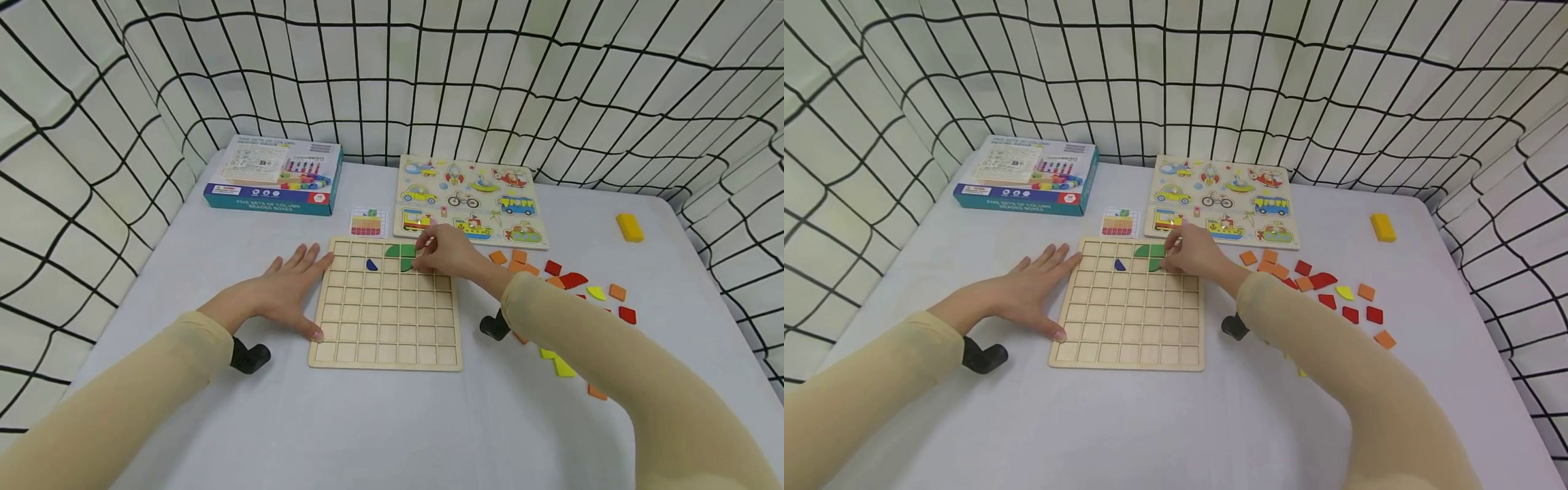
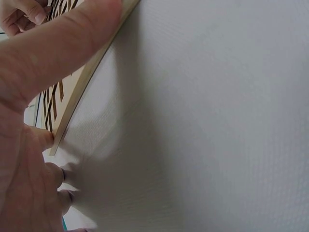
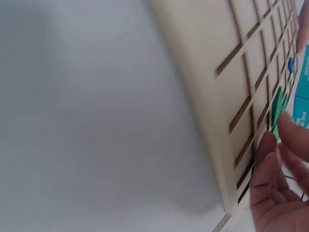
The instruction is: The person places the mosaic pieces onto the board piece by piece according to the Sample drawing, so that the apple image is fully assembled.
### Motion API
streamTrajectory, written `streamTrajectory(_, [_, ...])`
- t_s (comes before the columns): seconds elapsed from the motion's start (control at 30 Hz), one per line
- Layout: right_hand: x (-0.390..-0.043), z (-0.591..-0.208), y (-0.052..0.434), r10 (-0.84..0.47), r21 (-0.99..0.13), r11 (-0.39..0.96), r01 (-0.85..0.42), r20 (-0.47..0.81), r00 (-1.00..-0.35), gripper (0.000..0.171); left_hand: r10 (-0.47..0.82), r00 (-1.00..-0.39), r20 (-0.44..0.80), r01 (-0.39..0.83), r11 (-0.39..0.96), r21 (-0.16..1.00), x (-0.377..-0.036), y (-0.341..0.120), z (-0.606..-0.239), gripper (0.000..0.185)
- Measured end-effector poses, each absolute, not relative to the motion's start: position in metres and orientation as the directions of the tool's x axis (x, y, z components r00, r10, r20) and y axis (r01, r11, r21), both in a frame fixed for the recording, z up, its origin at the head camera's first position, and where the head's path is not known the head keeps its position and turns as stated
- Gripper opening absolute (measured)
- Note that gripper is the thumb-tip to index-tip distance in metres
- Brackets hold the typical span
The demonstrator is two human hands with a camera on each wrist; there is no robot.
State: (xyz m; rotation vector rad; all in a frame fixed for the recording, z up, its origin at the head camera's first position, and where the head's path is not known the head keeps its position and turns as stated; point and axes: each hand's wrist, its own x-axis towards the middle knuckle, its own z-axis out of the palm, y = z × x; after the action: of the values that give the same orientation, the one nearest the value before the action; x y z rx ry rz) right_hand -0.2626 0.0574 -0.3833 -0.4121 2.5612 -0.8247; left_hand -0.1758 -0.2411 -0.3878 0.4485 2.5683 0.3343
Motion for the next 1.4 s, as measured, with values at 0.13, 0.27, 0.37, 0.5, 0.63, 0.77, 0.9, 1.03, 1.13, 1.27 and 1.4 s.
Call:
streamTrajectory(0.13, [-0.266,-0.386,0.060,-0.465,-0.565,0.788,-0.246,-0.284,-0.839,0.040,0.371,-0.818,-0.439,0.252,0.918,0.307,-0.177,-0.240,-0.388,0.143])
streamTrajectory(0.27, [-0.267,-0.388,0.060,-0.479,-0.545,0.795,-0.265,-0.296,-0.827,0.043,0.370,-0.818,-0.440,0.250,0.918,0.307,-0.177,-0.240,-0.388,0.143])
streamTrajectory(0.37, [-0.267,-0.388,0.060,-0.484,-0.547,0.792,-0.270,-0.293,-0.825,0.042,0.369,-0.819,-0.439,0.249,0.918,0.308,-0.177,-0.240,-0.388,0.143])
streamTrajectory(0.5, [-0.267,-0.389,0.061,-0.481,-0.550,0.792,-0.265,-0.296,-0.825,0.040,0.367,-0.819,-0.440,0.246,0.919,0.309,-0.176,-0.241,-0.389,0.143])
streamTrajectory(0.63, [-0.266,-0.387,0.064,-0.474,-0.565,0.784,-0.256,-0.279,-0.835,0.039,0.367,-0.818,-0.442,0.246,0.919,0.309,-0.176,-0.241,-0.390,0.144])
streamTrajectory(0.77, [-0.265,-0.381,0.078,-0.465,-0.612,0.754,-0.241,-0.238,-0.853,0.032,0.364,-0.817,-0.447,0.243,0.921,0.306,-0.176,-0.241,-0.390,0.143])
streamTrajectory(0.9, [-0.262,-0.374,0.106,-0.441,-0.628,0.749,-0.213,-0.231,-0.867,0.026,0.366,-0.817,-0.446,0.248,0.920,0.302,-0.177,-0.241,-0.390,0.143])
streamTrajectory(1.03, [-0.253,-0.373,0.146,-0.441,-0.602,0.766,-0.227,-0.235,-0.866,0.025,0.370,-0.814,-0.448,0.252,0.919,0.303,-0.177,-0.241,-0.390,0.143])
streamTrajectory(1.13, [-0.242,-0.376,0.178,-0.455,-0.568,0.782,-0.256,-0.241,-0.857,0.022,0.370,-0.812,-0.452,0.252,0.920,0.301,-0.177,-0.241,-0.389,0.143])
streamTrajectory(1.27, [-0.226,-0.378,0.214,-0.457,-0.527,0.810,-0.258,-0.292,-0.840,0.020,0.366,-0.812,-0.454,0.250,0.922,0.297,-0.178,-0.241,-0.388,0.143])
streamTrajectory(1.4, [-0.211,-0.379,0.236,-0.444,-0.498,0.833,-0.241,-0.342,-0.828,0.027,0.366,-0.815,-0.450,0.249,0.921,0.298,-0.178,-0.239,-0.389,0.143])
